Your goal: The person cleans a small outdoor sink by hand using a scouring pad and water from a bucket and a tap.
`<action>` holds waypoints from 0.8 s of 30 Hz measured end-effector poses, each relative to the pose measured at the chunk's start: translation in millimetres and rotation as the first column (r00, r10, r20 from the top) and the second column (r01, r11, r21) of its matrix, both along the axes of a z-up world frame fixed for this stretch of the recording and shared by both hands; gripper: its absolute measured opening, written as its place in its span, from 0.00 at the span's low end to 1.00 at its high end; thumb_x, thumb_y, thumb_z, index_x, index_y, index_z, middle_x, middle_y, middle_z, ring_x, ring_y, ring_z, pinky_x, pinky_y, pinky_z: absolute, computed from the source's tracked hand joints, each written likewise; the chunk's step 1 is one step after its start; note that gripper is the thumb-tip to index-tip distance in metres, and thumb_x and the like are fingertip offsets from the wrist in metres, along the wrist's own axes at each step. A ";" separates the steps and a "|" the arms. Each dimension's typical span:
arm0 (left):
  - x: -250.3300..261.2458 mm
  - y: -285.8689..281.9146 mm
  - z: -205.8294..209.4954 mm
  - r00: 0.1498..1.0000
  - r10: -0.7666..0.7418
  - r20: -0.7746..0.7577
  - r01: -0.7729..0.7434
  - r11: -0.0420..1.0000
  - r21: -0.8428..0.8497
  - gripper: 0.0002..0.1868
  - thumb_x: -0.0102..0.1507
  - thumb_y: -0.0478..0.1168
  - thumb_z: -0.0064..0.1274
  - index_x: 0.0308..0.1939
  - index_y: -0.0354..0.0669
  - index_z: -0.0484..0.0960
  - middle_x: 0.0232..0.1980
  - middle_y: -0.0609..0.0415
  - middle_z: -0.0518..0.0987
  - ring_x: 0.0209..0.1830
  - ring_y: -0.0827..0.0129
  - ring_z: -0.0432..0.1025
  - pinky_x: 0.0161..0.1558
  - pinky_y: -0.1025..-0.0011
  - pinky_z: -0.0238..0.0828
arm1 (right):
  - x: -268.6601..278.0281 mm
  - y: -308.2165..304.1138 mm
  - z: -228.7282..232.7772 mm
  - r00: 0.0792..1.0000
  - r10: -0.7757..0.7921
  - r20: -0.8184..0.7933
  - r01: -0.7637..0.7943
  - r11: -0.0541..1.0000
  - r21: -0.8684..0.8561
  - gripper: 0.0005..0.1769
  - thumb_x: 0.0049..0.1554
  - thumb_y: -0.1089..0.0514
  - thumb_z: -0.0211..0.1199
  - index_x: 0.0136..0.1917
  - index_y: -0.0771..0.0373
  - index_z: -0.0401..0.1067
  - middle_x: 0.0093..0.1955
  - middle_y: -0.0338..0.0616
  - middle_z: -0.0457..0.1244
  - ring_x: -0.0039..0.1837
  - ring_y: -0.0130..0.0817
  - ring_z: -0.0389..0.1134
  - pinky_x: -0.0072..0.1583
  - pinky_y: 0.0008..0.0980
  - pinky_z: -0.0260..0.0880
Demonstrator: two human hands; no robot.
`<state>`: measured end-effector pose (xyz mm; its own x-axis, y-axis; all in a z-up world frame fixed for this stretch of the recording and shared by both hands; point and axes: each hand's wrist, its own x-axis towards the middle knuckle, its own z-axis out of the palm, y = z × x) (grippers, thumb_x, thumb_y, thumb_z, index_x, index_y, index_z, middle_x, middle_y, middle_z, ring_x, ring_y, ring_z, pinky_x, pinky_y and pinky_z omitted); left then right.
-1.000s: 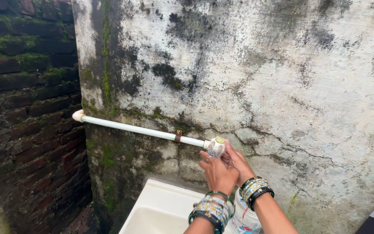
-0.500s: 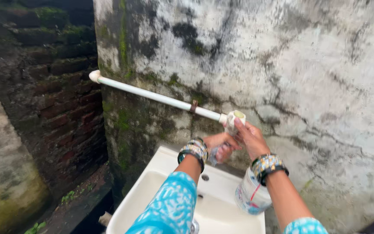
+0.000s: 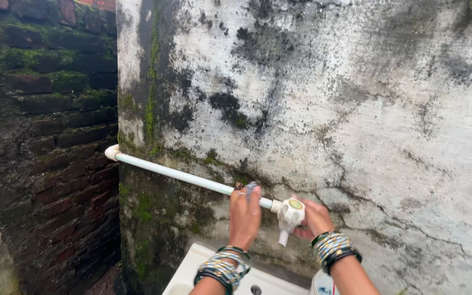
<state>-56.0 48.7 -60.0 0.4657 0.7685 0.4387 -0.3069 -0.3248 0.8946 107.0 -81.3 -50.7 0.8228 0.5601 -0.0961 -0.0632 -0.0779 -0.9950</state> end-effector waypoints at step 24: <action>-5.5 9.4 -16.4 0.916 0.387 0.111 -0.396 0.821 0.410 0.18 0.56 0.35 0.63 0.50 0.47 0.89 0.56 0.47 0.82 0.56 0.57 0.74 0.64 0.57 0.58 | 5.2 24.4 25.7 0.571 0.246 0.784 -0.112 0.969 -0.222 0.08 0.41 0.66 0.76 0.39 0.62 0.86 0.38 0.43 0.77 0.41 0.30 0.78 0.47 0.28 0.78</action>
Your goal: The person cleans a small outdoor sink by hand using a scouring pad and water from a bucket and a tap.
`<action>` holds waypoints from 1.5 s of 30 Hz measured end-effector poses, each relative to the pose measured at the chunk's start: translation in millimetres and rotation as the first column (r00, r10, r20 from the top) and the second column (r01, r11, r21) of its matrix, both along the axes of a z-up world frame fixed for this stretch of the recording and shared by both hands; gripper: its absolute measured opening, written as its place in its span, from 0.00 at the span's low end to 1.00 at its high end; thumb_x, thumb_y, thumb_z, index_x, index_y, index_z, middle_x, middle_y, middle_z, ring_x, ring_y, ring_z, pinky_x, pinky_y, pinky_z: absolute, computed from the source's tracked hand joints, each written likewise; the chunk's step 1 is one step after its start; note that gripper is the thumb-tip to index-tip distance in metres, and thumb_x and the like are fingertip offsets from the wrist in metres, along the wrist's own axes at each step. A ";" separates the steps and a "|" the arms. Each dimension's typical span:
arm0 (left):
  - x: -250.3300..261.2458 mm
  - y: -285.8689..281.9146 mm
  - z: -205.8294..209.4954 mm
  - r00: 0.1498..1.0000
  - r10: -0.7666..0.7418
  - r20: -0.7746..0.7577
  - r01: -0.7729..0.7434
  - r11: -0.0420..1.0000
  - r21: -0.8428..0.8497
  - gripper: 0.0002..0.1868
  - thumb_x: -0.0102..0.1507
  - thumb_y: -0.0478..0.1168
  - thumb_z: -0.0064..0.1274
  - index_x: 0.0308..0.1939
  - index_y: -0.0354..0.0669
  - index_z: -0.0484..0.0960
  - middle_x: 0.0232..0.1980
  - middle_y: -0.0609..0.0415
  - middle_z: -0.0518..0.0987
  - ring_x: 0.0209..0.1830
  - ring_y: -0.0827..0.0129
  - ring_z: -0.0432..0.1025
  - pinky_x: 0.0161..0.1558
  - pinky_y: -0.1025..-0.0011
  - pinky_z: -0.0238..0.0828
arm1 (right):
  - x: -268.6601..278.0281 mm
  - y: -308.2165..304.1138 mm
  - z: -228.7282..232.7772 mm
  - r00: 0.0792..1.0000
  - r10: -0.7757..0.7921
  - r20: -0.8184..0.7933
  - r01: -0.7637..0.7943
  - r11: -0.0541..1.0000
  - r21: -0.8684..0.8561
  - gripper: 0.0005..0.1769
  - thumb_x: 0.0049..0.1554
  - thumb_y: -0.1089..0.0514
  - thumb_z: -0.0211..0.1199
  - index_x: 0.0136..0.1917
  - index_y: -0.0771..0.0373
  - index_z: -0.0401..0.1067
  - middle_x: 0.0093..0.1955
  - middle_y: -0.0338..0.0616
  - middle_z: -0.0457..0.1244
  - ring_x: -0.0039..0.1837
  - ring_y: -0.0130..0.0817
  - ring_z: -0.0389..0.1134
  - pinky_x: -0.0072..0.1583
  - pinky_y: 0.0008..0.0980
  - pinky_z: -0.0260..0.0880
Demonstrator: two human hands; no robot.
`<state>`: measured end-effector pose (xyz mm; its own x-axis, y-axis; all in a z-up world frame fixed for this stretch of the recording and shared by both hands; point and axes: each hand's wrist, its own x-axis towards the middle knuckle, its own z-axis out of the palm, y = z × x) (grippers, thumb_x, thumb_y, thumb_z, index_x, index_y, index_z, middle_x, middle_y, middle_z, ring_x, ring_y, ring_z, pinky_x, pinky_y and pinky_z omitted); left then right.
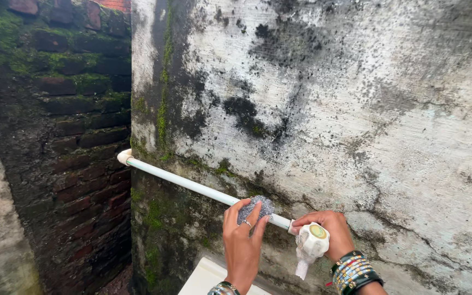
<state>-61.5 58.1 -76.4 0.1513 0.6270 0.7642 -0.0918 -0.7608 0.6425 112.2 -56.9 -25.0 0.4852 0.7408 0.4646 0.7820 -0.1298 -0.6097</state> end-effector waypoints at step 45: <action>-66.0 225.3 -13.3 0.983 0.055 0.175 0.037 0.877 -0.480 0.11 0.64 0.42 0.59 0.42 0.36 0.81 0.40 0.47 0.79 0.37 0.60 0.78 0.37 0.65 0.75 | -89.7 227.9 9.9 0.833 -0.039 -0.551 -0.025 0.994 -0.108 0.13 0.54 0.55 0.70 0.47 0.67 0.85 0.43 0.46 0.75 0.46 0.29 0.75 0.47 0.32 0.79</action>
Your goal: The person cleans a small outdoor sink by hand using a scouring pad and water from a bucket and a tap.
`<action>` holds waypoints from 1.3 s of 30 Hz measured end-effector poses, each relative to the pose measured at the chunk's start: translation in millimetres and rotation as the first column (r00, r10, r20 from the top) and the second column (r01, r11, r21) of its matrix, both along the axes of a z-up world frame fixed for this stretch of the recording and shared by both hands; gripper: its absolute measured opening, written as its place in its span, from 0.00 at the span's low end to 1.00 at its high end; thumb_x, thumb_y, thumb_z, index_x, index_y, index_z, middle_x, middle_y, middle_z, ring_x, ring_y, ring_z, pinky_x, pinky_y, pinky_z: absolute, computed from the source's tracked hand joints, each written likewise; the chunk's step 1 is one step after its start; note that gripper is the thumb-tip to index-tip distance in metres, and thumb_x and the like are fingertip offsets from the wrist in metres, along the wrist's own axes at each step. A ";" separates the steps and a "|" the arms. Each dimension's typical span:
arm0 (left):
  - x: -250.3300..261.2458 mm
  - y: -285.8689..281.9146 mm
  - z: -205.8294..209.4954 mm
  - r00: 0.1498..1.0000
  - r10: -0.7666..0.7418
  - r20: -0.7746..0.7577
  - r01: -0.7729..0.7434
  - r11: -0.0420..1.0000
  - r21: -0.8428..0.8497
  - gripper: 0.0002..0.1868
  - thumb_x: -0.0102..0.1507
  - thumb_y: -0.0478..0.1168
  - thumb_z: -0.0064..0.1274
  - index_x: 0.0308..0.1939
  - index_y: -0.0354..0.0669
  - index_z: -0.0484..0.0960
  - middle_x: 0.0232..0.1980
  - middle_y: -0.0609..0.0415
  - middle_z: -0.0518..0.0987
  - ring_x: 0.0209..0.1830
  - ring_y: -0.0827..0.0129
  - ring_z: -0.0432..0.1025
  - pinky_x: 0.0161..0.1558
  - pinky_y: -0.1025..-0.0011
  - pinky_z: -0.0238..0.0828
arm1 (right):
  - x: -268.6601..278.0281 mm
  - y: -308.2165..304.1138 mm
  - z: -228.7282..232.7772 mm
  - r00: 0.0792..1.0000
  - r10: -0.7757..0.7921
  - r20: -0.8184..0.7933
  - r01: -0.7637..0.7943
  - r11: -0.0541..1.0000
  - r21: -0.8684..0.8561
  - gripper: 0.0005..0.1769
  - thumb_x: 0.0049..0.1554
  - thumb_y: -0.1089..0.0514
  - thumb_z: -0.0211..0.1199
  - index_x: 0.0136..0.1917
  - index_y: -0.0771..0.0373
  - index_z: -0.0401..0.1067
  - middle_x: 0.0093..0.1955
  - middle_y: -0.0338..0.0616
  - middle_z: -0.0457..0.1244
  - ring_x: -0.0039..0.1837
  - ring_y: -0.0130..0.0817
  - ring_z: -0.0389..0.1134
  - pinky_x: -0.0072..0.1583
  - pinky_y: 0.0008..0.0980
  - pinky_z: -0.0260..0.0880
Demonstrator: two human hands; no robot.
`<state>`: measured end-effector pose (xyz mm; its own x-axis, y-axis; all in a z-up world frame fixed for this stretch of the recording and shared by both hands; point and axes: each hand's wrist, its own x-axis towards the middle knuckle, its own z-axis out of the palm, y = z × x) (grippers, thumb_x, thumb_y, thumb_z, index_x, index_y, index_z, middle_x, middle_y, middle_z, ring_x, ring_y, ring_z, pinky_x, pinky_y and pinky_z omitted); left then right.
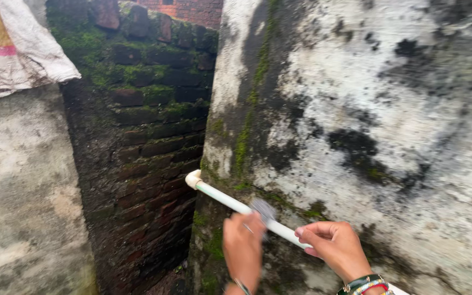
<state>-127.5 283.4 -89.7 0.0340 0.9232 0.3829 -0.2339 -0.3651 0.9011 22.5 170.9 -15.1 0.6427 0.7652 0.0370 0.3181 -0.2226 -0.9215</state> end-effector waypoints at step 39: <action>-61.3 148.1 2.9 0.913 0.406 -0.039 -0.395 0.903 0.167 0.07 0.65 0.34 0.60 0.33 0.33 0.86 0.35 0.46 0.75 0.35 0.54 0.72 0.39 0.59 0.69 | -76.8 126.3 -15.3 0.989 0.061 0.134 -0.068 0.996 0.050 0.14 0.56 0.50 0.67 0.48 0.60 0.86 0.30 0.41 0.62 0.28 0.28 0.58 0.31 0.29 0.58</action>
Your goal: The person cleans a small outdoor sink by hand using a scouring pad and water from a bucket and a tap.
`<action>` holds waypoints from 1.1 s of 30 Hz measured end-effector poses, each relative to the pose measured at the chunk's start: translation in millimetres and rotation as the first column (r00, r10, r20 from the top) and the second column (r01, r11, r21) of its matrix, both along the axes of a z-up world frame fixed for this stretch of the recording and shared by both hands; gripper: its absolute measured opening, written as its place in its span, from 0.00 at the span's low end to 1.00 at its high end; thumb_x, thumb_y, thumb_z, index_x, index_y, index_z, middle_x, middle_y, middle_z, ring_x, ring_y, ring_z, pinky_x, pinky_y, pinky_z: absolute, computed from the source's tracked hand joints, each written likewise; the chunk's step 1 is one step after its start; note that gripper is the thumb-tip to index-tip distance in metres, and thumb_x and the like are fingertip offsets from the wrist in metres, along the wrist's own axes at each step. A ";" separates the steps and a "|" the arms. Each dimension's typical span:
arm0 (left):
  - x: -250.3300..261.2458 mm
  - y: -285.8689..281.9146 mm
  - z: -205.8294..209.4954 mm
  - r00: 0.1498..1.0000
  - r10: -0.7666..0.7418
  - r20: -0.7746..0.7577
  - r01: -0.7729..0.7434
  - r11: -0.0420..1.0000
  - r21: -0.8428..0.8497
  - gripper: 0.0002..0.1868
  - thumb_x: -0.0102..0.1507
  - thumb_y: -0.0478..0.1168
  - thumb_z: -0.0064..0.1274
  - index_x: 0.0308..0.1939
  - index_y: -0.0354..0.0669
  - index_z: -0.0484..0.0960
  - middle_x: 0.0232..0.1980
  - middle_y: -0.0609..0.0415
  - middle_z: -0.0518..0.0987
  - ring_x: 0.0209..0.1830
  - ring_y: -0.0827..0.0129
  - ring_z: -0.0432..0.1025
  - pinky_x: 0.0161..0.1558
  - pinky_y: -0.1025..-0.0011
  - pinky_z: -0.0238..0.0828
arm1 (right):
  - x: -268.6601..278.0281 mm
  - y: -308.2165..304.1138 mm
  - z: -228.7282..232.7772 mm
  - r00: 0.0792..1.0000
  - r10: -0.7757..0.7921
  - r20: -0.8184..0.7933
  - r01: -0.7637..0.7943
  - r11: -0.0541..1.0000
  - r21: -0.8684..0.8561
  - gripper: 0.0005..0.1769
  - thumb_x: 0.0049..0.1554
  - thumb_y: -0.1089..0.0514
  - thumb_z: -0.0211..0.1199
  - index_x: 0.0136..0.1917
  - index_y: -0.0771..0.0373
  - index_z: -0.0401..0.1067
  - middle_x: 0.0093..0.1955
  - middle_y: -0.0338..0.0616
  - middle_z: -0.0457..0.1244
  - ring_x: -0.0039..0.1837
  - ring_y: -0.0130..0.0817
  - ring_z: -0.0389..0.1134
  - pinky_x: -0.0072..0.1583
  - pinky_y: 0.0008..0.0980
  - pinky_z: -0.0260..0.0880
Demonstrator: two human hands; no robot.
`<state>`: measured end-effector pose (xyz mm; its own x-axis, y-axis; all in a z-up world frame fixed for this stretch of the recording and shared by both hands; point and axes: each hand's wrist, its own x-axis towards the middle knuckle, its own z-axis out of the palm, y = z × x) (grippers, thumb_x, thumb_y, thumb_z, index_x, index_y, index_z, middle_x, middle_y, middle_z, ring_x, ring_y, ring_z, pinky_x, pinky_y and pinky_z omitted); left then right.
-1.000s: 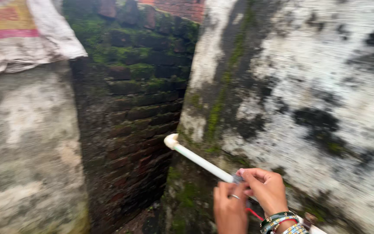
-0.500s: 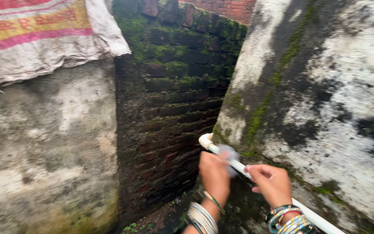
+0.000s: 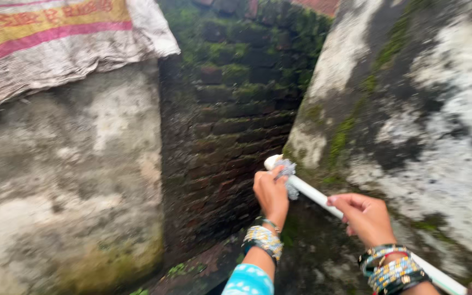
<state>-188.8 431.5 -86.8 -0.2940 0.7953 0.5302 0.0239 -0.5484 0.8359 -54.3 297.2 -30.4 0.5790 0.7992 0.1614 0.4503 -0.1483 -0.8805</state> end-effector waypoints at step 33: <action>100.9 -276.9 -23.4 0.830 -0.542 -0.132 0.557 0.815 0.158 0.12 0.71 0.40 0.57 0.37 0.36 0.78 0.38 0.41 0.74 0.35 0.51 0.71 0.37 0.55 0.68 | 40.3 -183.7 27.4 0.949 -0.290 0.123 0.247 0.927 0.281 0.10 0.59 0.53 0.68 0.47 0.62 0.82 0.40 0.34 0.70 0.32 0.17 0.55 0.32 0.23 0.53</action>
<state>-87.9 154.6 -110.2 0.2106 0.6989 0.6835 -0.2677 -0.6313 0.7279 -14.0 113.5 -3.0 0.7154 0.5351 0.4494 0.5629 -0.0602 -0.8243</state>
